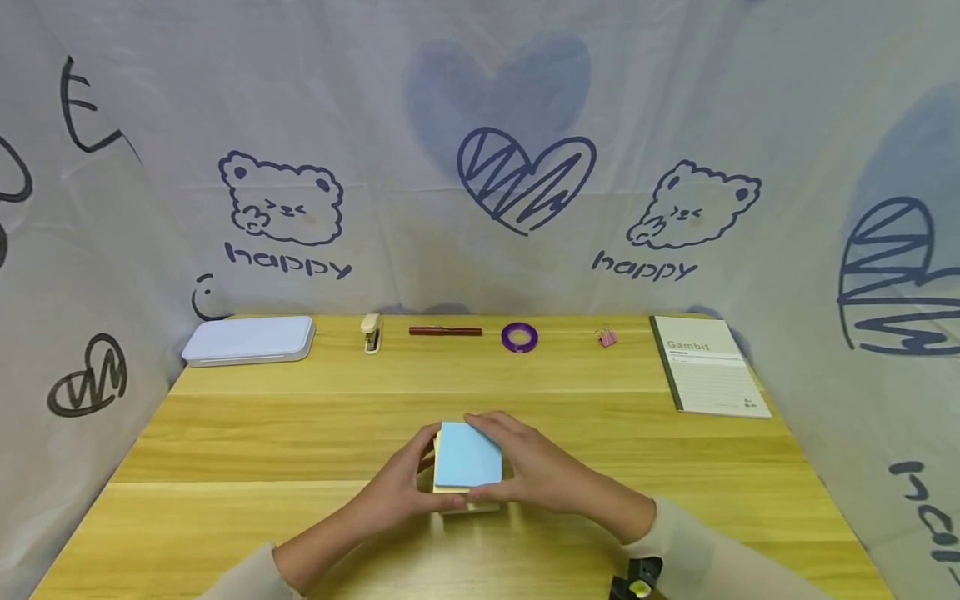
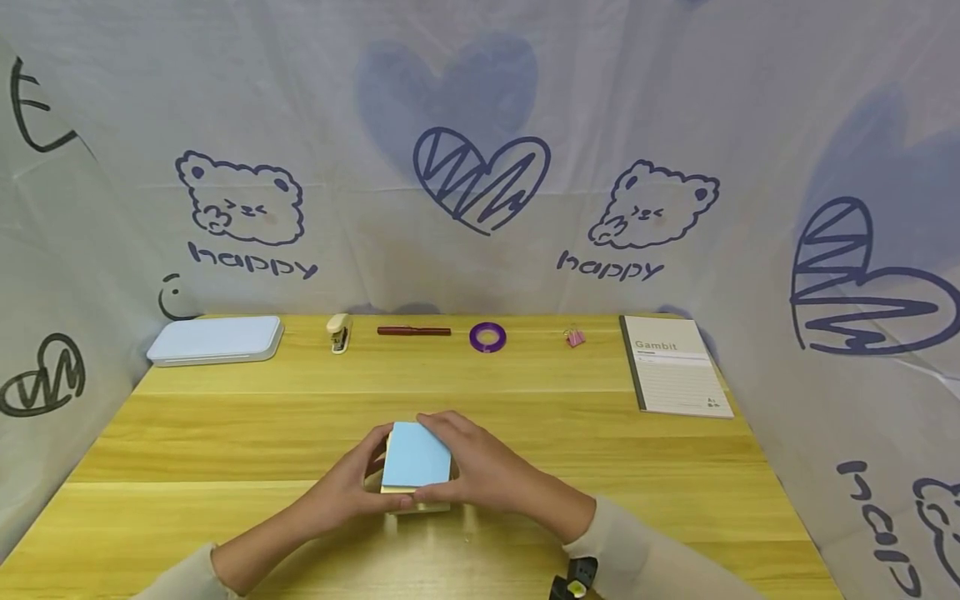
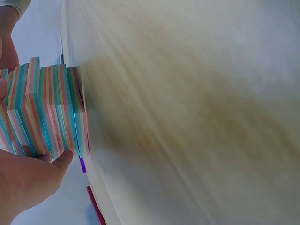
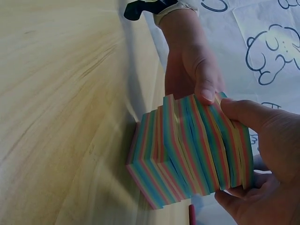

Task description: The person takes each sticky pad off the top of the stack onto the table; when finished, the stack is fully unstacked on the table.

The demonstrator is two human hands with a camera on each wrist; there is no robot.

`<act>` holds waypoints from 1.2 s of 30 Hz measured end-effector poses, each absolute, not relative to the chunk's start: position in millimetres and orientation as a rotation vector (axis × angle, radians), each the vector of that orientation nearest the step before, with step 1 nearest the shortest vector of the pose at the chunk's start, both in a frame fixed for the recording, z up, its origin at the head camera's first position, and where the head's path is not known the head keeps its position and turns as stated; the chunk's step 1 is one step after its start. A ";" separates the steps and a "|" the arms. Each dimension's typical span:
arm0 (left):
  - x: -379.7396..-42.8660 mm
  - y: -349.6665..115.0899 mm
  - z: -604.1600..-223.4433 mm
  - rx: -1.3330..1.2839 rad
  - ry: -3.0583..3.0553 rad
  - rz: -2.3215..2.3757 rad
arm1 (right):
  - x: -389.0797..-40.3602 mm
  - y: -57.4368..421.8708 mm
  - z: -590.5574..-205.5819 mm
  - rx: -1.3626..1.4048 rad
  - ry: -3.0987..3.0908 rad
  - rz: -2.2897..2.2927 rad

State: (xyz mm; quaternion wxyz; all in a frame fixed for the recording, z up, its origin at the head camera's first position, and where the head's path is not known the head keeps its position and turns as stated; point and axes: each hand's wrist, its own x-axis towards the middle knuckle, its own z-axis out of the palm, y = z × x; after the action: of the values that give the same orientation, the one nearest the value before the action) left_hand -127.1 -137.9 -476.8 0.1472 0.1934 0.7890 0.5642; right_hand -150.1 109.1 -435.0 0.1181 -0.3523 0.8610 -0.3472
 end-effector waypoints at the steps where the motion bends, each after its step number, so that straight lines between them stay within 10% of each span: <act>1: -127.3 -138.0 -476.6 0.558 2.272 1.620 | -150.5 109.5 -434.6 -1.033 2.518 -1.014; 36: -129.3 -139.8 -477.6 0.619 2.307 1.586 | -287.9 149.2 -492.4 -0.703 2.576 -1.073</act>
State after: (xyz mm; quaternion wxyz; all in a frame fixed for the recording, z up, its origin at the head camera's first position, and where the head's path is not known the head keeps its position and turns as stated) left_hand -129.3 -139.8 -477.6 0.1370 0.2138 0.7971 0.5479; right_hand -287.9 149.2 -492.4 0.1317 -0.2424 0.8873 -0.3695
